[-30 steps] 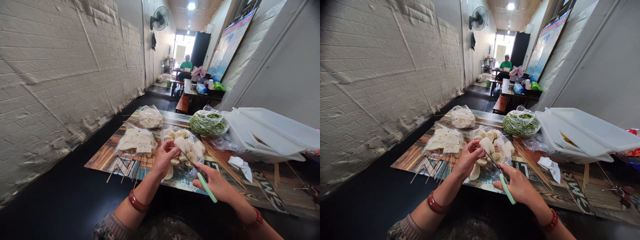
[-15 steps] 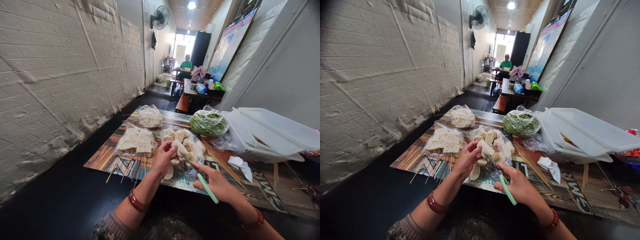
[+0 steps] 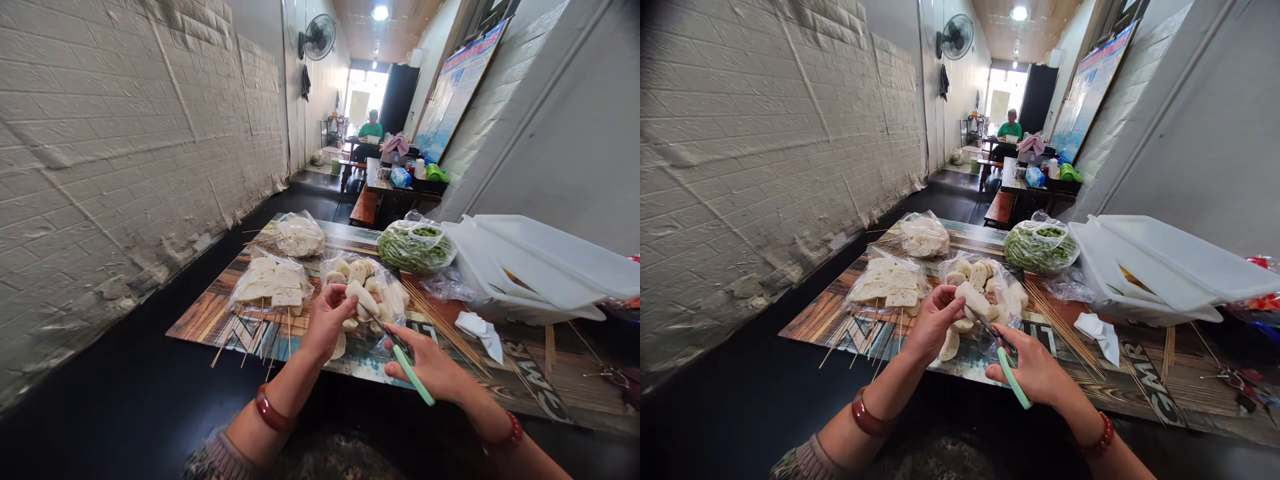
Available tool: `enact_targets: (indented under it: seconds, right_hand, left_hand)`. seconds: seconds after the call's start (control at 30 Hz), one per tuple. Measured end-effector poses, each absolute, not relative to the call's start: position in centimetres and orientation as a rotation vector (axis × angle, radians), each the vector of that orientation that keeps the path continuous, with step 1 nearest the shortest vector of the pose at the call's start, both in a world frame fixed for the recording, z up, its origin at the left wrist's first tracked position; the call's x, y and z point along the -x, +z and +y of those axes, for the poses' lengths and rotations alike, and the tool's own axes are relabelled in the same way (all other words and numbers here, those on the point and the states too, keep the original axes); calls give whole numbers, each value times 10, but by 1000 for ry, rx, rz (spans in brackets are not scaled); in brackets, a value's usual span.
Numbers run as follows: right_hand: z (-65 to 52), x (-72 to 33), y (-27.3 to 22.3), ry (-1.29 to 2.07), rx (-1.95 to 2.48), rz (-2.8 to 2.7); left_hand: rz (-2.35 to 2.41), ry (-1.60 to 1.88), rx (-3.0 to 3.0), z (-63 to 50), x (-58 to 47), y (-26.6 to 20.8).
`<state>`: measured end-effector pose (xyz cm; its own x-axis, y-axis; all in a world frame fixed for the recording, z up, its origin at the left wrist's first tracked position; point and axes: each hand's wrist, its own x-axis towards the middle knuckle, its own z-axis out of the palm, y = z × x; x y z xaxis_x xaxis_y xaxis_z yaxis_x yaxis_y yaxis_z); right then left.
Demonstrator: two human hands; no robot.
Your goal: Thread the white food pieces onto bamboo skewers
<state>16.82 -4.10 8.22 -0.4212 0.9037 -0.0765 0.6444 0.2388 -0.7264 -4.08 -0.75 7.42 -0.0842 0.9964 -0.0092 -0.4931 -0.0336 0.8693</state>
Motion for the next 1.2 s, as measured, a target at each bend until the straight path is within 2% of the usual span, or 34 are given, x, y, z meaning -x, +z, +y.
enact_targets:
  seconds: [0.33,0.83,1.2]
  right_hand:
    - [-37,-164,90,1057,1394,-2157]
    - [-30,-176,82,938,1365,-2245]
    - [-25,-169,93,1024,1302,-2310]
  left_hand:
    - [852,1405,-831,-8,41,78]
    - [845,1450,-779,-10,36,75]
    - [865,1403,-845,-3,42,71]
